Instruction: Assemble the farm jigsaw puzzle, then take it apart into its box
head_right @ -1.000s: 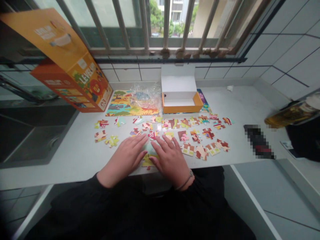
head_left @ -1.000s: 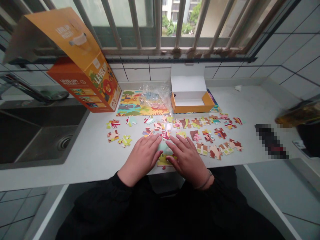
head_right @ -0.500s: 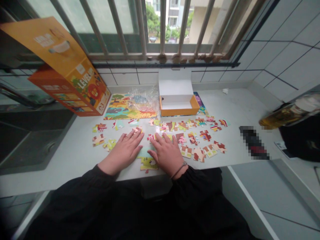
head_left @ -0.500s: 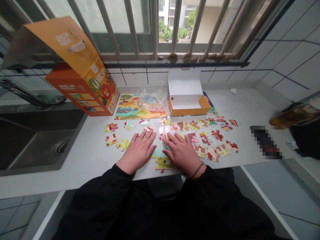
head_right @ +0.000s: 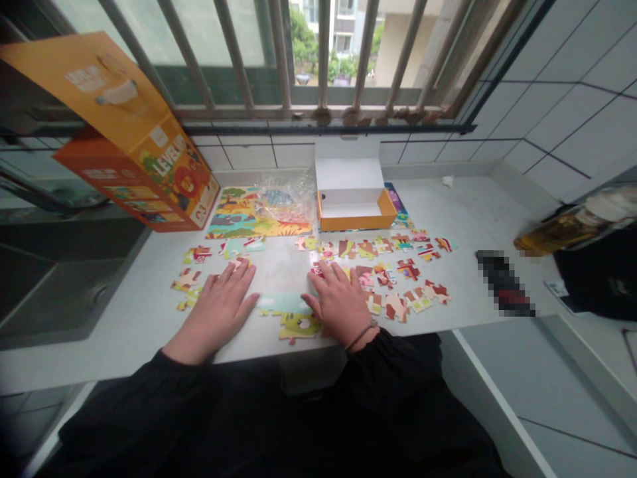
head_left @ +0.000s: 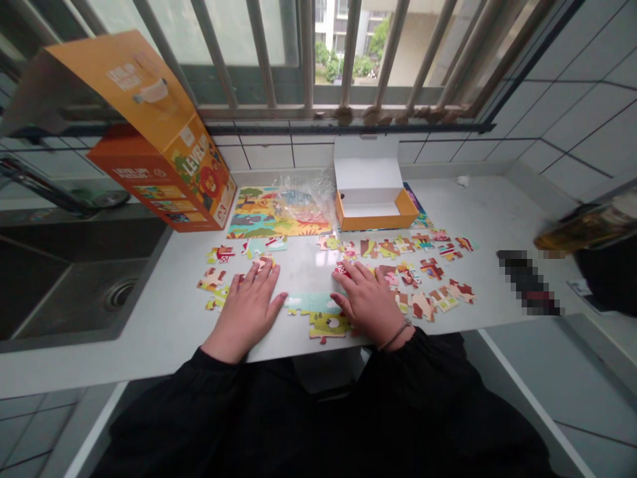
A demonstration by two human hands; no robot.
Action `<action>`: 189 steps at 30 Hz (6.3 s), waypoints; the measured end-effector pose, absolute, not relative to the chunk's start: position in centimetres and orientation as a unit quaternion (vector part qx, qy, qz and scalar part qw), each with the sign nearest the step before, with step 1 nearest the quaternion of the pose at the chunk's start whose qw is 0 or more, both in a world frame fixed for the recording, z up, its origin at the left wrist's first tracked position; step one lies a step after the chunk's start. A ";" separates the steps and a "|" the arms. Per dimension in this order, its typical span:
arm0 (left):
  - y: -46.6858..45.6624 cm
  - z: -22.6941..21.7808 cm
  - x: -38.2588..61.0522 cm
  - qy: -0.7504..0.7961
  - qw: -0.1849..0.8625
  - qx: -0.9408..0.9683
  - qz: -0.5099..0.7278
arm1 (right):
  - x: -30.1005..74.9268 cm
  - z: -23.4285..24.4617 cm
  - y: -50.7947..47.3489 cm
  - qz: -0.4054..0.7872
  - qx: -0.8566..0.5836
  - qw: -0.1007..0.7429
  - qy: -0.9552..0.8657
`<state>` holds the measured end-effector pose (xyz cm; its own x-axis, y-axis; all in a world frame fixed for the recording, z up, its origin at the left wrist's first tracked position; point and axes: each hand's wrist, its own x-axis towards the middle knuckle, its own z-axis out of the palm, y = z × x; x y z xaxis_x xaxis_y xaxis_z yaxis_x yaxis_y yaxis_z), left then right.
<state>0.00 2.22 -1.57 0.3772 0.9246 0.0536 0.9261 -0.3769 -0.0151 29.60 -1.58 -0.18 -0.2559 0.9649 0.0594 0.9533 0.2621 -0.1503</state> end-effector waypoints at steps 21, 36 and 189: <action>-2.7 -2.0 6.9 -0.411 -0.052 -0.909 -0.046 | 30.9 -1.0 2.4 0.030 -0.622 0.045 -0.781; 2.7 -2.5 8.0 -0.420 -0.041 -0.906 -0.047 | 28.5 1.1 5.0 0.048 -0.577 0.059 -0.813; -2.9 -1.3 4.7 -0.387 -0.061 -0.884 -0.254 | 36.4 -3.1 -8.2 -0.010 -0.660 0.138 -0.739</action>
<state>4.70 -2.92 -1.35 0.5715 0.7157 0.4014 0.6536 -0.6928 0.3047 36.36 -8.17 -3.06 -0.0914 0.9718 0.2173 0.9772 0.1295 -0.1681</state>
